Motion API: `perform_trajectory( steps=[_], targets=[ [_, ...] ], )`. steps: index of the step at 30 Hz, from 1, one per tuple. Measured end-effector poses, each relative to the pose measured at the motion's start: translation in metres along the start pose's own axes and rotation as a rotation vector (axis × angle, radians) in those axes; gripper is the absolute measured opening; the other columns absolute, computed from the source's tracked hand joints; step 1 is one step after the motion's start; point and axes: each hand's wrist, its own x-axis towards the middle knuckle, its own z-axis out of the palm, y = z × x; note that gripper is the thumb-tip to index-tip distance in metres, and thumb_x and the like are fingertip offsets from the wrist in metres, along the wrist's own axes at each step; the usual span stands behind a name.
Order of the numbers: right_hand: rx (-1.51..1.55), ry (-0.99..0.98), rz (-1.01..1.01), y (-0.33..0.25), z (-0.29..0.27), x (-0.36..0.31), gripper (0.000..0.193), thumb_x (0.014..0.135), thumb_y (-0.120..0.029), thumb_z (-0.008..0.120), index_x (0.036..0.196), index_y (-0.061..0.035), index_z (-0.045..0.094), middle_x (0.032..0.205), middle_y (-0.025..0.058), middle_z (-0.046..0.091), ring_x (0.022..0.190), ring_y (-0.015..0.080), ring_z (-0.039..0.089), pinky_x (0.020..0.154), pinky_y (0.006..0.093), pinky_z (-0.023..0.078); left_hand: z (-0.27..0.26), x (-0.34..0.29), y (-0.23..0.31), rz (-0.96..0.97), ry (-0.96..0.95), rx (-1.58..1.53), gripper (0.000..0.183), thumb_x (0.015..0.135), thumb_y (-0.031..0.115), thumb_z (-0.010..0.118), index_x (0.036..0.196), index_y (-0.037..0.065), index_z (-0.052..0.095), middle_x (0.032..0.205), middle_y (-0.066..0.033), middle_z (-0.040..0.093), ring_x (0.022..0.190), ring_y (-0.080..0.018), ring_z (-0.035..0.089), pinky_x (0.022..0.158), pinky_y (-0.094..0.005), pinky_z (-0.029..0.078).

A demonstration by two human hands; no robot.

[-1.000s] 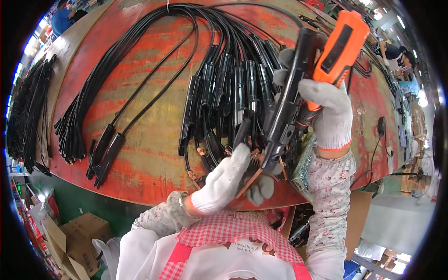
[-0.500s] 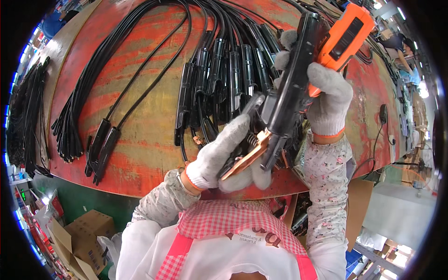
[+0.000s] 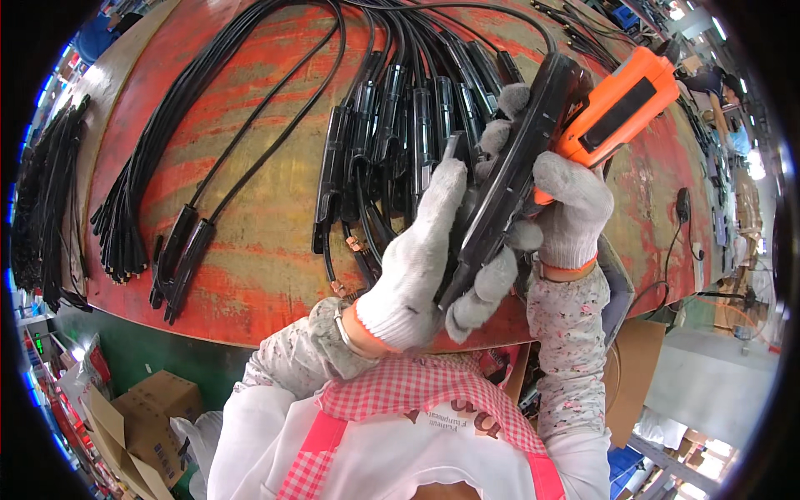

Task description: The person organizes clamp cables on a workbench, picks up an electric screwdriver, and drives screws into the handles of each clamp.

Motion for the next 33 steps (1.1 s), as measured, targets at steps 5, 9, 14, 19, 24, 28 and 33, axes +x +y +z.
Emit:
perform_trajectory(
  steps=[5,9,14,19,24,28,33],
  targets=[
    [-0.040,0.102,-0.056,0.000,-0.005,-0.012,0.062,0.074,-0.013,0.066,0.128,0.0084,0.045,0.100,0.0198,0.065,0.079,0.0280,0.068,0.071,0.0374,0.059,0.003,0.002,-0.007,-0.073,0.105,0.200,0.072,0.092,0.069,0.030,0.092,0.005,0.062,0.049,-0.0024,0.046,0.031,-0.0134,0.036,0.028,-0.0248,0.028],
    [-0.186,0.178,-0.199,-0.016,0.000,-0.019,0.050,0.074,-0.002,0.064,0.122,0.0025,0.051,0.098,0.0187,0.066,0.079,0.0279,0.068,0.071,0.0360,0.058,-0.003,-0.003,-0.009,0.109,0.120,0.691,0.054,0.089,0.056,0.052,0.099,0.004,0.061,0.059,-0.0052,0.056,0.048,-0.0175,0.052,0.048,-0.0293,0.043],
    [-0.843,0.545,-0.679,-0.037,-0.021,-0.030,0.023,0.081,-0.007,0.069,0.099,0.0000,0.057,0.084,0.0066,0.066,0.072,0.0142,0.064,0.065,0.0271,0.051,0.002,-0.011,-0.029,0.207,0.444,1.276,0.029,0.082,0.022,0.070,0.104,0.005,0.061,0.080,-0.0046,0.066,0.070,-0.0117,0.060,0.068,-0.0292,0.048],
    [-0.846,0.795,-0.644,-0.078,-0.061,-0.092,0.033,0.087,-0.028,0.062,0.094,0.0032,0.057,0.080,0.0106,0.063,0.067,0.0187,0.061,0.065,0.0305,0.051,0.006,0.015,-0.026,0.119,0.362,1.129,0.021,0.085,0.014,0.064,0.101,0.001,0.059,0.077,0.0015,0.060,0.066,-0.0059,0.054,0.061,-0.0234,0.045],
    [-1.284,1.046,-0.970,-0.053,-0.113,-0.117,0.024,0.086,-0.017,0.057,0.099,0.0034,0.059,0.081,0.0108,0.063,0.067,0.0205,0.062,0.061,0.0309,0.052,0.028,0.036,-0.053,-0.021,0.230,0.826,0.016,0.087,0.018,0.061,0.094,0.004,0.058,0.066,0.0027,0.054,0.054,-0.0040,0.047,0.049,-0.0209,0.038],
    [-0.387,0.799,-0.852,-0.035,-0.118,-0.121,0.035,0.083,-0.007,0.057,0.115,0.0036,0.047,0.074,0.0154,0.061,0.058,0.0217,0.059,0.062,0.0367,0.055,0.028,0.050,-0.067,-0.225,0.220,0.858,0.017,0.088,0.020,0.058,0.091,0.004,0.053,0.062,-0.0001,0.053,0.042,-0.0074,0.045,0.037,-0.0232,0.036],
    [-0.102,0.735,-0.865,-0.027,-0.112,-0.121,0.036,0.081,-0.005,0.060,0.113,0.0040,0.045,0.072,0.0161,0.061,0.057,0.0240,0.060,0.058,0.0395,0.055,0.021,0.054,-0.074,-0.283,0.260,0.909,0.018,0.088,0.019,0.056,0.091,0.003,0.050,0.060,-0.0024,0.051,0.037,-0.0092,0.044,0.031,-0.0249,0.036]
  ],
)
